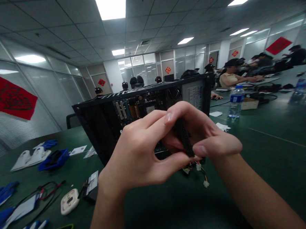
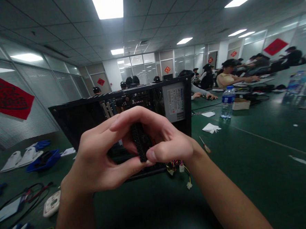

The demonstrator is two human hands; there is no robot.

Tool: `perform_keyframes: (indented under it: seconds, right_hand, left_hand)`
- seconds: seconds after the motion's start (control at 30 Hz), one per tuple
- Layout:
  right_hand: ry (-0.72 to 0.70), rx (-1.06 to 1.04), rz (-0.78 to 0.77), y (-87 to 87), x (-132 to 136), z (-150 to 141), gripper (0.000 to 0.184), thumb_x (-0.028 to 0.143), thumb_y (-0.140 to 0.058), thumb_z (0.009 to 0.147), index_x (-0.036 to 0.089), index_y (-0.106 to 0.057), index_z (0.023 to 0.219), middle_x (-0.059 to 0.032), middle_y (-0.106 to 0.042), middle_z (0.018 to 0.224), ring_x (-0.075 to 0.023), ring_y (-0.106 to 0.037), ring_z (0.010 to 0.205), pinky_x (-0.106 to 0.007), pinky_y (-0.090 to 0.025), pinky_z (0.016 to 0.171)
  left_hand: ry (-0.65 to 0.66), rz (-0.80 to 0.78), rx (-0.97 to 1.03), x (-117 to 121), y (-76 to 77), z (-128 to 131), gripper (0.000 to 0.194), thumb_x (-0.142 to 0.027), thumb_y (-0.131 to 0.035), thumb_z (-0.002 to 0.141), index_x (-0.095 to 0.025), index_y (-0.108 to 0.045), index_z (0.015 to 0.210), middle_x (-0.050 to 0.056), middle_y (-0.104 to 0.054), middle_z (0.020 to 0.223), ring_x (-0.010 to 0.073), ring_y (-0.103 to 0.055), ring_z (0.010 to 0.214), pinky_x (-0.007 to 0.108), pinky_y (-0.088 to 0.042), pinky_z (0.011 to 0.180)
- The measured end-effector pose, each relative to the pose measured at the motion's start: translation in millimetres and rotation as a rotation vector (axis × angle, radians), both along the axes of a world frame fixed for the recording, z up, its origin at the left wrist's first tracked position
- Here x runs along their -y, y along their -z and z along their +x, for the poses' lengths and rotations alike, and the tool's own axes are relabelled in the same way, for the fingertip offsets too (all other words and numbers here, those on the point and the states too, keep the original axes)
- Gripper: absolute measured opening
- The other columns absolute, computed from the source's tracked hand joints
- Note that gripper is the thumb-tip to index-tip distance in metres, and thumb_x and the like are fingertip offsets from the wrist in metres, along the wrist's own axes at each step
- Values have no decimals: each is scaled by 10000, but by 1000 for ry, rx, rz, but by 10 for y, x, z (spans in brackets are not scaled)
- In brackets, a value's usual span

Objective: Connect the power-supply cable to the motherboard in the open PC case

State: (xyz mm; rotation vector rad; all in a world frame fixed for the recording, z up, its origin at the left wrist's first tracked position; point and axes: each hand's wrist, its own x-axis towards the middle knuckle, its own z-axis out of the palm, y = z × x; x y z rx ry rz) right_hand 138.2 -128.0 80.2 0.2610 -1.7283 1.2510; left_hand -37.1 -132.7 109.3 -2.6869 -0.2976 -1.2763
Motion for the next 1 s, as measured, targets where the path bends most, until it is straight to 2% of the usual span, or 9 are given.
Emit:
perform_keyframes:
  seconds: [0.17,0.3,0.6,0.83,1.0]
  right_hand:
    - [21,-3,31,13,-36,-6,470,177,-665,737,178,-572,1197,3,-533,842,-116,-472,682,-183,-368,524]
    - [47,18,24,9,-21,-3,488,108,-650,734,185,-595,1213,0,-555,858,-113,-482,692,-195,-397,559]
    - [53,1,19,31,-10,-11,452,111,-665,752,205,-612,1191,3,-572,830,-89,-467,597,-167,-377,482]
    - [113,38,2,13,-19,31,435,221,-725,720,218,-605,1138,10,-570,771,-115,-475,584,-201,-411,484]
    - [175,63,-50,-3,-8,38,437,269,-742,691,231,-603,1104,21,-542,719,-137,-485,589,-228,-432,500]
  left_hand:
    - [-5,0,-22,-8,-4,-24,218,-328,-723,823,-165,-648,947,29,-642,845,145,-624,729,248,-519,634]
    - [-5,10,-24,-7,-14,-35,204,-308,-724,821,-161,-645,938,31,-641,844,141,-623,730,241,-523,640]
    - [-8,33,-53,-15,-21,-46,230,-310,-727,820,-187,-649,998,35,-652,920,155,-658,805,249,-542,699]
    - [32,12,-25,-57,-3,-16,205,-317,-723,816,-214,-625,963,48,-653,884,183,-655,774,290,-556,661]
    - [42,45,-18,-96,-4,-12,181,-305,-712,814,-193,-623,924,37,-640,843,164,-642,740,267,-545,634]
